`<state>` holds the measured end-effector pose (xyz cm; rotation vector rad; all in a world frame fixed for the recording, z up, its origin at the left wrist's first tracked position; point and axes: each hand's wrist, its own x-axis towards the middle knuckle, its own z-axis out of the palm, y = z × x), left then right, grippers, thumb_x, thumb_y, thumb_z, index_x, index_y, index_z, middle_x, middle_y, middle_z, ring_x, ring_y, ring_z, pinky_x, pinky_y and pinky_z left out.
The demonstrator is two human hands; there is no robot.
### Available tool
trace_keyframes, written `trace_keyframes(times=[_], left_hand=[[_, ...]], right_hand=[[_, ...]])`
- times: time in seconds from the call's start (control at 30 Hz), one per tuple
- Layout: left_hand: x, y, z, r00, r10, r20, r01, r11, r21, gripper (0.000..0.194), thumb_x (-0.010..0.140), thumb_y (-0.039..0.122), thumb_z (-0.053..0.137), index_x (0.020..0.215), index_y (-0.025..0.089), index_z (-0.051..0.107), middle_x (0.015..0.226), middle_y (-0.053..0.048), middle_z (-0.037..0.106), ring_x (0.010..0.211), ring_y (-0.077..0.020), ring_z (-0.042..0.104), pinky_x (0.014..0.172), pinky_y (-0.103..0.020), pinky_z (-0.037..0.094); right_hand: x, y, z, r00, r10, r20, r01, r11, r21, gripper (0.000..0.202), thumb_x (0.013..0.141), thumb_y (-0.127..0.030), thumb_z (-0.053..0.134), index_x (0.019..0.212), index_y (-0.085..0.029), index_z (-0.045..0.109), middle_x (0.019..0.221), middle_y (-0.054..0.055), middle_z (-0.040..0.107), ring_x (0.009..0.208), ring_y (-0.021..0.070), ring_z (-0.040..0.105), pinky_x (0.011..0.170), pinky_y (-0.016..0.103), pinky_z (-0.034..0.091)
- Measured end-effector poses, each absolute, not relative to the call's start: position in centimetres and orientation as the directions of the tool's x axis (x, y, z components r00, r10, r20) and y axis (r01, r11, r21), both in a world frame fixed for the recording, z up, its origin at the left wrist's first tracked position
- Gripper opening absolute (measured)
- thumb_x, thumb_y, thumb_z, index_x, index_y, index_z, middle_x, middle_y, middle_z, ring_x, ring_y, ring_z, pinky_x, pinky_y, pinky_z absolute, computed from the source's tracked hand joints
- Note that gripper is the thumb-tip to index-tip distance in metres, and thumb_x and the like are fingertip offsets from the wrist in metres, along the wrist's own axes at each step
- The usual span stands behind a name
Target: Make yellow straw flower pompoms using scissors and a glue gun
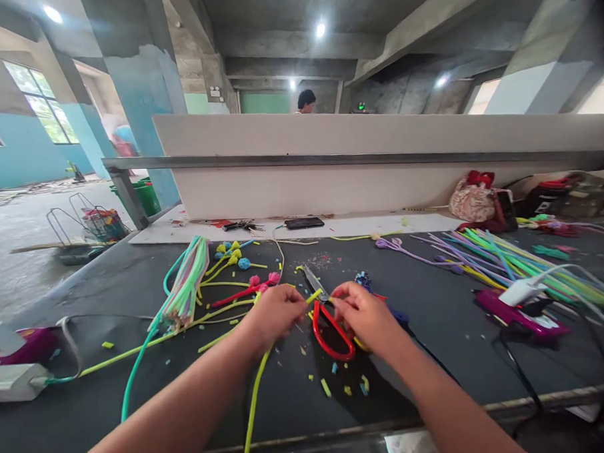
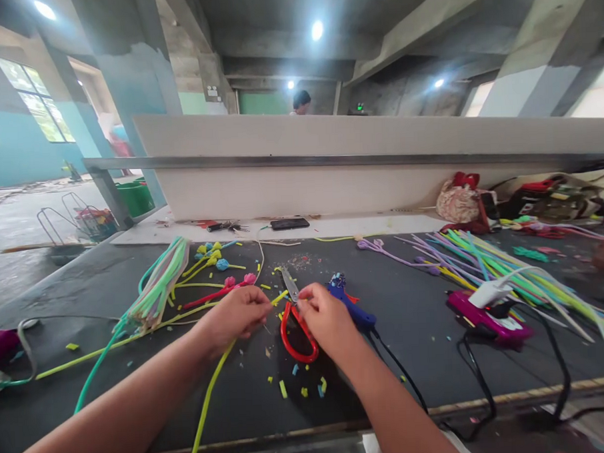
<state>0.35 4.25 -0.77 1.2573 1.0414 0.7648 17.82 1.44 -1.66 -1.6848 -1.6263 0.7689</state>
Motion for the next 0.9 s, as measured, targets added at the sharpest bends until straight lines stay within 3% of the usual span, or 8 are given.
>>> trace_keyframes(times=[0.13, 0.27, 0.5, 0.6, 0.67, 0.73, 0.8, 0.9], left_hand=[[-0.6, 6.4, -0.9, 0.432, 0.872, -0.232, -0.024, 0.268, 0.963, 0.025, 0.066, 0.029, 0.067, 0.065, 0.016, 0.045, 0.051, 0.006, 0.046, 0.035, 0.0003, 0.026, 0.034, -0.013, 0.013], [-1.5, 6.9, -1.9, 0.501, 0.835, -0.228, -0.122, 0.329, 0.936, 0.029, 0.065, 0.032, 0.068, 0.068, 0.016, 0.044, 0.056, 0.006, 0.046, 0.037, 0.0012, 0.024, 0.036, -0.012, 0.01], [-2.4, 6.8, -2.2, 0.526, 0.821, -0.224, -0.185, 0.367, 0.912, 0.03, 0.065, 0.03, 0.07, 0.069, 0.017, 0.043, 0.057, 0.006, 0.045, 0.037, 0.0016, 0.023, 0.035, -0.012, 0.008], [-2.2, 6.4, -2.0, 0.542, 0.812, -0.218, -0.192, 0.372, 0.908, 0.027, 0.067, 0.03, 0.069, 0.072, 0.016, 0.047, 0.054, 0.007, 0.045, 0.036, 0.0016, 0.022, 0.035, -0.013, 0.007], [-1.9, 6.1, -2.0, 0.547, 0.811, -0.206, -0.2, 0.366, 0.909, 0.026, 0.068, 0.03, 0.068, 0.072, 0.016, 0.047, 0.052, 0.007, 0.045, 0.035, 0.0015, 0.021, 0.035, -0.013, 0.007], [-1.7, 5.9, -2.0, 0.545, 0.815, -0.197, -0.203, 0.356, 0.912, 0.026, 0.069, 0.031, 0.067, 0.07, 0.016, 0.047, 0.05, 0.007, 0.044, 0.034, 0.0013, 0.02, 0.035, -0.014, 0.007], [-1.6, 5.7, -2.0, 0.543, 0.819, -0.188, -0.207, 0.347, 0.915, 0.025, 0.07, 0.031, 0.067, 0.068, 0.016, 0.046, 0.049, 0.007, 0.043, 0.034, 0.001, 0.019, 0.035, -0.015, 0.006], [-1.5, 5.6, -2.0, 0.541, 0.825, -0.165, -0.224, 0.331, 0.917, 0.022, 0.071, 0.028, 0.066, 0.068, 0.016, 0.048, 0.046, 0.008, 0.04, 0.033, 0.0004, 0.018, 0.035, -0.016, 0.005]], right_hand=[[19.2, 0.6, -1.7, 0.079, 0.992, 0.097, 0.804, -0.005, -0.594, 0.007, 0.072, -0.024, 0.06, 0.076, -0.021, 0.055, 0.072, 0.004, 0.059, 0.073, 0.0212, 0.056, 0.063, 0.03, 0.036], [18.5, 0.0, -2.4, 0.039, 0.996, 0.08, 0.893, 0.002, -0.45, 0.035, 0.066, -0.014, 0.064, 0.1, -0.019, 0.058, 0.092, 0.012, 0.06, 0.086, 0.0285, 0.057, 0.069, 0.033, 0.034], [19.4, 2.1, -2.0, 0.092, 0.994, -0.052, 0.82, -0.105, -0.563, 0.041, 0.066, -0.009, 0.057, 0.106, -0.02, 0.052, 0.072, 0.004, 0.061, 0.068, 0.0212, 0.059, 0.06, 0.03, 0.04], [20.2, 1.5, -0.8, 0.112, 0.981, -0.158, 0.614, -0.194, -0.765, 0.037, 0.076, -0.021, 0.051, 0.112, -0.022, 0.044, 0.073, 0.0, 0.06, 0.055, 0.0139, 0.056, 0.054, 0.028, 0.046], [20.8, 0.6, -0.1, 0.071, 0.964, -0.256, 0.238, -0.265, -0.934, 0.037, 0.073, -0.023, 0.058, 0.107, -0.024, 0.046, 0.068, -0.004, 0.055, 0.05, 0.0096, 0.05, 0.057, 0.03, 0.051], [21.3, -0.5, 0.4, -0.026, 0.968, -0.25, -0.011, -0.25, -0.968, 0.034, 0.071, -0.026, 0.066, 0.101, -0.024, 0.05, 0.059, -0.009, 0.046, 0.044, 0.0058, 0.041, 0.061, 0.032, 0.054], [21.8, -1.4, 0.4, -0.144, 0.969, -0.2, -0.092, -0.215, -0.972, 0.03, 0.074, -0.031, 0.065, 0.1, -0.023, 0.052, 0.051, -0.01, 0.04, 0.041, 0.005, 0.035, 0.058, 0.032, 0.053], [22.2, -2.6, -0.2, -0.333, 0.929, -0.161, -0.133, -0.215, -0.968, 0.04, 0.074, -0.031, 0.065, 0.109, -0.021, 0.05, 0.055, -0.005, 0.048, 0.047, 0.0091, 0.045, 0.053, 0.03, 0.051]])
